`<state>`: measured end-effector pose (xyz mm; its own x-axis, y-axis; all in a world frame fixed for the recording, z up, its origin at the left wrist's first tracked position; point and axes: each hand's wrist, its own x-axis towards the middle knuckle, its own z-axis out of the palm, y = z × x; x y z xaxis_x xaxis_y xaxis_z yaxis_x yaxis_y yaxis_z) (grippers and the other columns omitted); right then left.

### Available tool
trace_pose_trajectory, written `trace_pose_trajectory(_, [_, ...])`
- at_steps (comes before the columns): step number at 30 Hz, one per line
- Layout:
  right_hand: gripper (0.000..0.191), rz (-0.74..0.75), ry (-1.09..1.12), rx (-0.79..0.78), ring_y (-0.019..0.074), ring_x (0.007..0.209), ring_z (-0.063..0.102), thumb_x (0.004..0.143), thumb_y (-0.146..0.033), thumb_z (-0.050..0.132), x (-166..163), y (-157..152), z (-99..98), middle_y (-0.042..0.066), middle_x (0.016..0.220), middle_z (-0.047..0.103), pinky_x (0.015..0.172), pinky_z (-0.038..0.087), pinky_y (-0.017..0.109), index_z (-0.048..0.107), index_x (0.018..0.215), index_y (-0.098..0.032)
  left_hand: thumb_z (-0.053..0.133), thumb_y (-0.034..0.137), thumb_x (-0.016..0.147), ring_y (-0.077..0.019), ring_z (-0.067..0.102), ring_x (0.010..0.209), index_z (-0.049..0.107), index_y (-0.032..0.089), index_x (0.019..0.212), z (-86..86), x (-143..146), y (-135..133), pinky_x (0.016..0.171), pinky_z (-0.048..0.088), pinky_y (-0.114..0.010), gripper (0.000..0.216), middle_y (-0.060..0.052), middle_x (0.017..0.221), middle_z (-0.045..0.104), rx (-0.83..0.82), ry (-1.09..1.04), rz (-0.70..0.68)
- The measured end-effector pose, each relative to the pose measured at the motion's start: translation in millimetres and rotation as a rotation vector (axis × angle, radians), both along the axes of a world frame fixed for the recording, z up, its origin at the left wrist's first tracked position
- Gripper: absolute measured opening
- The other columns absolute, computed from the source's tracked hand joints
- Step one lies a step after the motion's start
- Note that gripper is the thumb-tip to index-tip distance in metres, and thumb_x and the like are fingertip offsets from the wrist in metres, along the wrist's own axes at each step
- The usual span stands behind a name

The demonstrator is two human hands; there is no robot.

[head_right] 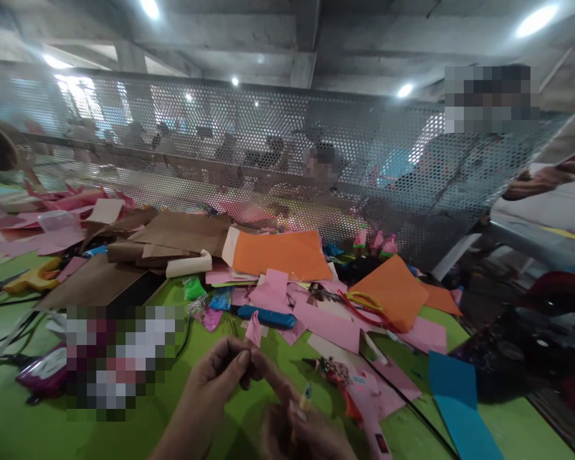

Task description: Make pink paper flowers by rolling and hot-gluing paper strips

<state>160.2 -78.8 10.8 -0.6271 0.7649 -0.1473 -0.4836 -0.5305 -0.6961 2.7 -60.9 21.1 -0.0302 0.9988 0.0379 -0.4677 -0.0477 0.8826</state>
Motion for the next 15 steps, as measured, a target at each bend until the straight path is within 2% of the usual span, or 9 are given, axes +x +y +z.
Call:
trace_pose_trajectory(7, [0.085, -0.001, -0.005, -0.007, 0.0085, 0.042, 0.042, 0.076, -0.042, 0.07, -1.4, 0.0, 5.1, -0.001, 0.056, 0.06, 0.042, 0.029, 0.017, 0.03, 0.148, -0.02, 0.057, 0.036, 0.086, -0.0128, 0.05, 0.064, 0.057, 0.017, 0.076, -1.0, -1.8, -5.1, 0.061, 0.039, -0.023, 0.021, 0.001, 0.066, 0.055, 0.026, 0.197, 0.047])
trace_pose_trajectory(15, [0.088, -0.015, -0.03, 0.004, 0.0089, 0.042, 0.043, 0.073, -0.042, 0.073, -2.7, -2.1, 9.1, 0.0, 0.057, 0.061, 0.042, 0.029, 0.018, 0.032, 0.147, -0.018, 0.054, 0.035, 0.086, -0.0139, 0.046, 0.065, 0.056, 0.019, 0.078, -5.0, 1.8, -4.0, 0.061, 0.037, -0.023, 0.019, 0.002, 0.067, 0.049, 0.035, 0.243, 0.089])
